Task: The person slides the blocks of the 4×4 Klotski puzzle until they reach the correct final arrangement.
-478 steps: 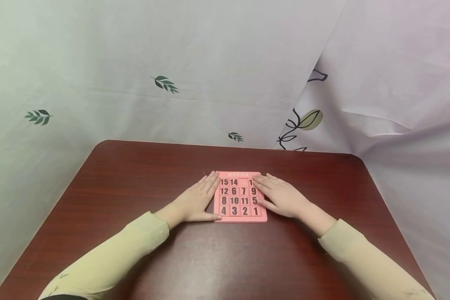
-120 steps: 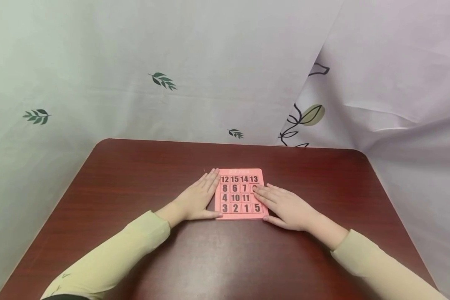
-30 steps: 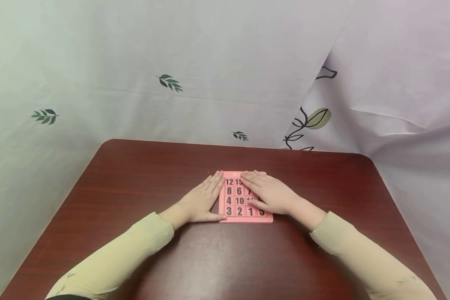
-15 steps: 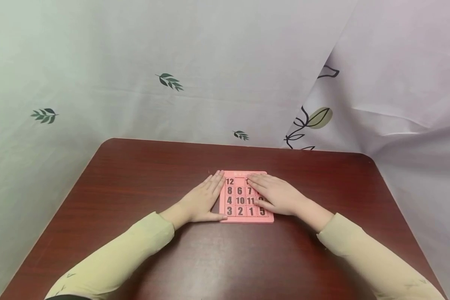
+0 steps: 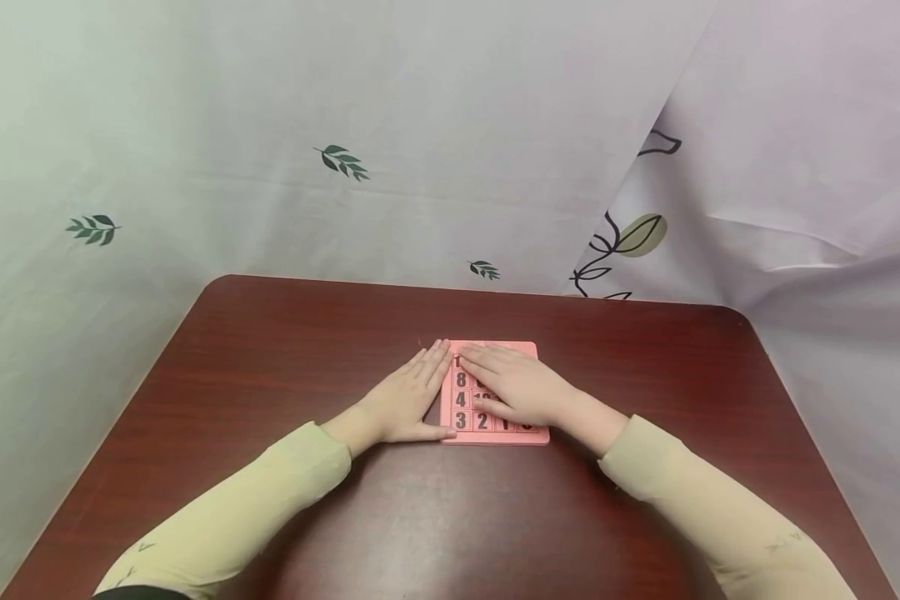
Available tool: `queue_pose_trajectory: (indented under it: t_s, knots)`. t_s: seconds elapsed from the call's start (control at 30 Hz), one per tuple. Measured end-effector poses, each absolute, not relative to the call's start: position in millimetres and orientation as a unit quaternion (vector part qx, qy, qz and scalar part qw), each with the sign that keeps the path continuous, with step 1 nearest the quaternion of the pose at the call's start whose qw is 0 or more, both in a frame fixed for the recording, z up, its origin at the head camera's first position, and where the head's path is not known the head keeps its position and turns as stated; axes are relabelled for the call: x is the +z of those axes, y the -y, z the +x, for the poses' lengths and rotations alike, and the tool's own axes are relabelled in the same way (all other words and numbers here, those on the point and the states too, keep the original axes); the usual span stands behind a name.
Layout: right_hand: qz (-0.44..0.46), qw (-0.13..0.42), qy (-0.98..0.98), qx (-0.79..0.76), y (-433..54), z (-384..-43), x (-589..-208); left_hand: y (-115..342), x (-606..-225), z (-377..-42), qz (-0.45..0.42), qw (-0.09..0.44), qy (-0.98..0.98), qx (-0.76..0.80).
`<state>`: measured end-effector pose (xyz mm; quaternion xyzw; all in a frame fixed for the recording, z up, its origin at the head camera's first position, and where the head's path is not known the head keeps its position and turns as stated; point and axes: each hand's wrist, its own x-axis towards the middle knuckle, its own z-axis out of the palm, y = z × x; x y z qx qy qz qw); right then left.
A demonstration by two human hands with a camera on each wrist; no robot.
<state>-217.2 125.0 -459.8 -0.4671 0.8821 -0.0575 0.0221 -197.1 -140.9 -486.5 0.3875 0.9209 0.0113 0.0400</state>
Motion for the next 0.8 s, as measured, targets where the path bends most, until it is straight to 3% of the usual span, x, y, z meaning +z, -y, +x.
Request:
queue_pose_trajectory:
  t_s: [0.27,0.53,0.8]
  knots:
    - [-0.46,0.043,-0.886,-0.044,-123.8,-219.7,-462.3,139.0,-487.3,-197.6,0.386,0.042,-0.922,0.01]
    - [-0.446,0.023,-0.894,-0.044,-147.3,-217.3,-461.2,139.2,-485.7,-197.4,0.387,0.033,-0.921,0.017]
    - [-0.473,0.015,-0.88,-0.045,-140.3,-209.0,-463.8,140.5,-486.2,-196.7,0.391,0.031,-0.92,0.015]
